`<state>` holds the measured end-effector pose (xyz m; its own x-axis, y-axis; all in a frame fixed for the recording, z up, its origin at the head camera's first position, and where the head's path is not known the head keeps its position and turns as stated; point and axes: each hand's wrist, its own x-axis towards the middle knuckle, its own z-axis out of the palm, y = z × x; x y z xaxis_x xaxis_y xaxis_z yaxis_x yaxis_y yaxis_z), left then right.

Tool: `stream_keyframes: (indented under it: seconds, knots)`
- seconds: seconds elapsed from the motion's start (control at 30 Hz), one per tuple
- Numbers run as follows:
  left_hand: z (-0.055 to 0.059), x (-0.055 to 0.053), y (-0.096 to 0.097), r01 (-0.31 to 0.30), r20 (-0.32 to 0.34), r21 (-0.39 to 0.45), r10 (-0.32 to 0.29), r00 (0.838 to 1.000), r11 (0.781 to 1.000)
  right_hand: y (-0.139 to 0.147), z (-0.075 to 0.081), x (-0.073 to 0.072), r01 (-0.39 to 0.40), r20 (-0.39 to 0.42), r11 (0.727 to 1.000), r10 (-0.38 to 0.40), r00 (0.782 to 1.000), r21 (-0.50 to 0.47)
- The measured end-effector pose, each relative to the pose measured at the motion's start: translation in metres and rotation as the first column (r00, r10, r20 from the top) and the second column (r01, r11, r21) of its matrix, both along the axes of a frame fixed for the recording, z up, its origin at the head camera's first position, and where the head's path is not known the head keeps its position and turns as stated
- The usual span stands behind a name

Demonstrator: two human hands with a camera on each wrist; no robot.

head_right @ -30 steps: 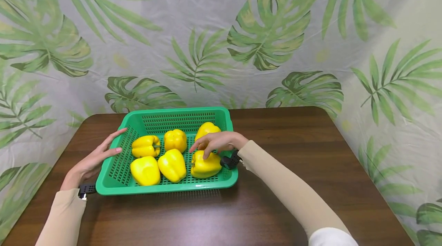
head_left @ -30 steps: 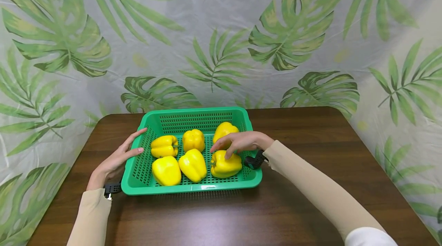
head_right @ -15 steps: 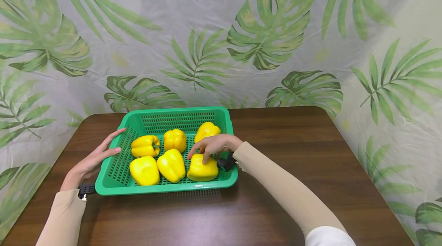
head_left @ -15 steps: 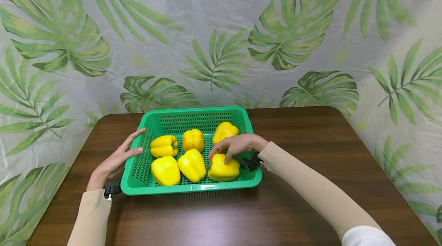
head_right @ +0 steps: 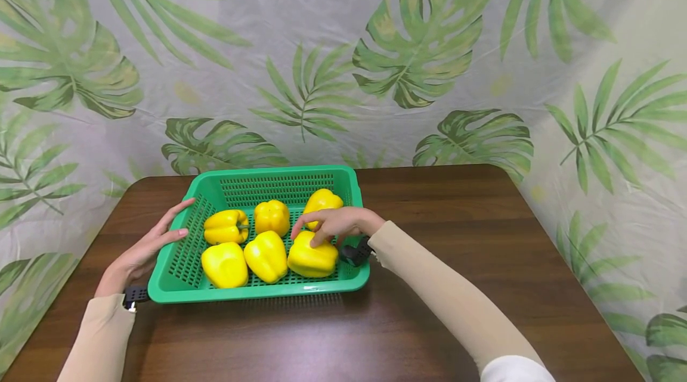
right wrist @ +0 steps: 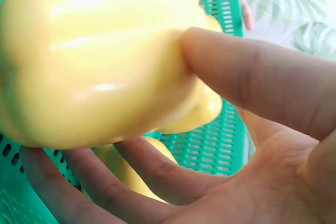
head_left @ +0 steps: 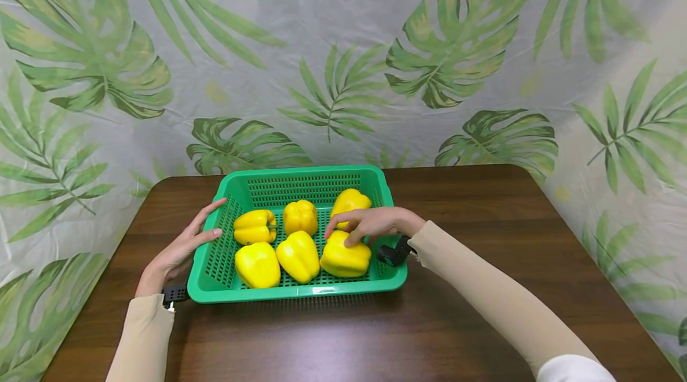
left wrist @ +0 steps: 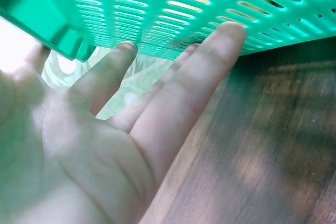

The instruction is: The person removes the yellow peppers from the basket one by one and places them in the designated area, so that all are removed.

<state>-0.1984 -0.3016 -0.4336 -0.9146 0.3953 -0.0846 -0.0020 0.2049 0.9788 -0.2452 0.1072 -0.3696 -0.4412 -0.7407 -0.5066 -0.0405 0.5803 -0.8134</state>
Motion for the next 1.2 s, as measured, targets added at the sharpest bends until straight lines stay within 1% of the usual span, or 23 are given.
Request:
stream_keyframes:
  seconds: [0.2,0.3,0.47,0.77,0.97,1.1,1.2]
  knots:
    - [-0.002,0.000,-0.001,-0.001,0.024,0.048,0.000,1.000,0.999,0.006,0.007,0.001,0.100,-0.005,0.993,-0.100,0.995,-0.058]
    - [-0.002,-0.001,-0.001,-0.003,0.038,0.071,0.000,0.999,0.997,0.010,0.008,0.000,0.124,-0.009,0.987,-0.125,0.992,-0.106]
    - [-0.002,-0.001,0.000,-0.006,0.048,0.087,0.002,0.999,0.996,0.015,0.009,-0.001,0.154,-0.009,0.973,-0.158,0.987,-0.171]
    - [-0.003,-0.001,0.000,-0.005,0.030,0.069,0.003,1.000,0.998,0.024,0.013,0.002,0.206,0.010,0.952,-0.210,0.978,-0.227]
    - [-0.003,0.000,0.000,-0.001,0.033,0.069,-0.001,0.999,0.998,0.030,0.018,0.005,0.261,-0.009,0.933,-0.272,0.962,-0.249]
    - [-0.001,0.000,0.001,0.003,0.034,0.069,-0.005,0.999,0.998,0.034,0.020,0.007,0.301,-0.016,0.913,-0.318,0.948,-0.275]
    - [0.000,0.001,0.001,0.007,0.020,0.057,-0.008,1.000,0.998,0.038,0.022,0.008,0.328,-0.013,0.895,-0.348,0.937,-0.301]
